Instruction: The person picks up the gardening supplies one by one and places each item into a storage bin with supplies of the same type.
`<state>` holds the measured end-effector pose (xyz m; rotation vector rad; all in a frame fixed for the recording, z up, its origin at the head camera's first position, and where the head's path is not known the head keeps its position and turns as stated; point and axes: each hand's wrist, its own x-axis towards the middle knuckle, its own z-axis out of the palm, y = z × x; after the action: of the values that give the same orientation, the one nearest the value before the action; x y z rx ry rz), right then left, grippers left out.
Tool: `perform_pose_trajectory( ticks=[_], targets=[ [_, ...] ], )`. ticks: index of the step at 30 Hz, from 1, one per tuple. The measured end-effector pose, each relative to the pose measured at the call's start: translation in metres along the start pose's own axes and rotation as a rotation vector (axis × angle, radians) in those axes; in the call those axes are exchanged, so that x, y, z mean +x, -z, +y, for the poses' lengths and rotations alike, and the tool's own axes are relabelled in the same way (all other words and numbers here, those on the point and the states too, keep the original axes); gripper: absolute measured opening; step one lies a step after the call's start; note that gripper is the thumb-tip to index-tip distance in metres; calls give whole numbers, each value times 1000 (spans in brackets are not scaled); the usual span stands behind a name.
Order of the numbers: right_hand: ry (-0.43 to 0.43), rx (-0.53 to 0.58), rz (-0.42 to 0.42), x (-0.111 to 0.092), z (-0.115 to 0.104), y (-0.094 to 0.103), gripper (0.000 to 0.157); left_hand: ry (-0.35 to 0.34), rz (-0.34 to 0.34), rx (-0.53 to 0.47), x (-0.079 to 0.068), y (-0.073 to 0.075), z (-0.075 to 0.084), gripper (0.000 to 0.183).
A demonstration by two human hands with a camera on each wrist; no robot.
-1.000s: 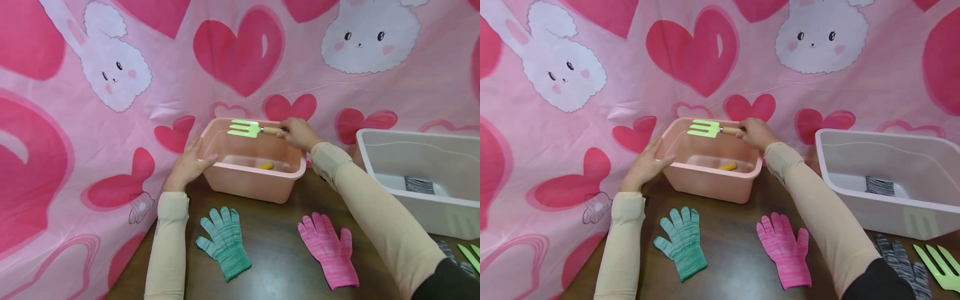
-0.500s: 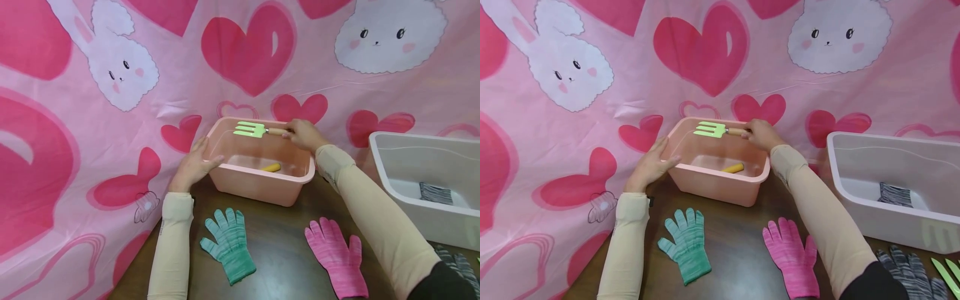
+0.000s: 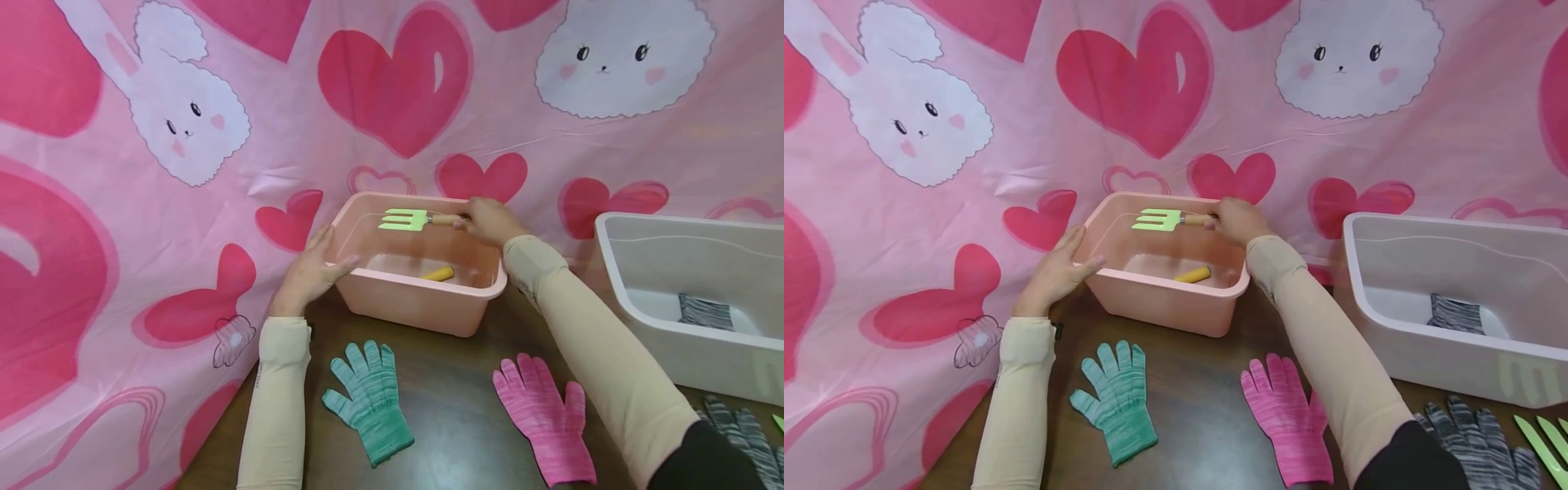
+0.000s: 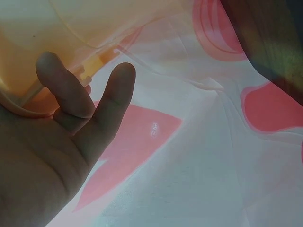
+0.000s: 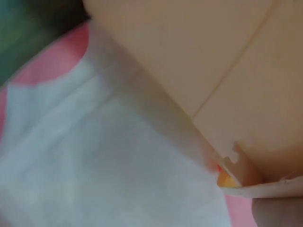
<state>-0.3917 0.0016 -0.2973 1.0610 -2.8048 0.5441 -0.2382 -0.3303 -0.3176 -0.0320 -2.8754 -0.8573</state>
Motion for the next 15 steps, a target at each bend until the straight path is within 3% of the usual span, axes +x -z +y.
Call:
perform_pose_trajectory(
  ticks=[6,10,12,15],
  targets=[
    [-4,-80,-76,-1,-3,1,37,-9,11,-6,2,0,0,101],
    [-34,-89,-98,-3,-5,1,34,0,9,-12,0,0,1,102],
    [-57,-61,-84,-2,-4,0,33,3,7,-17,-1,0,1,102],
    [-98,32,12,-3,-1,-2,30,2,11,-22,0,-1,1,101]
  ],
)
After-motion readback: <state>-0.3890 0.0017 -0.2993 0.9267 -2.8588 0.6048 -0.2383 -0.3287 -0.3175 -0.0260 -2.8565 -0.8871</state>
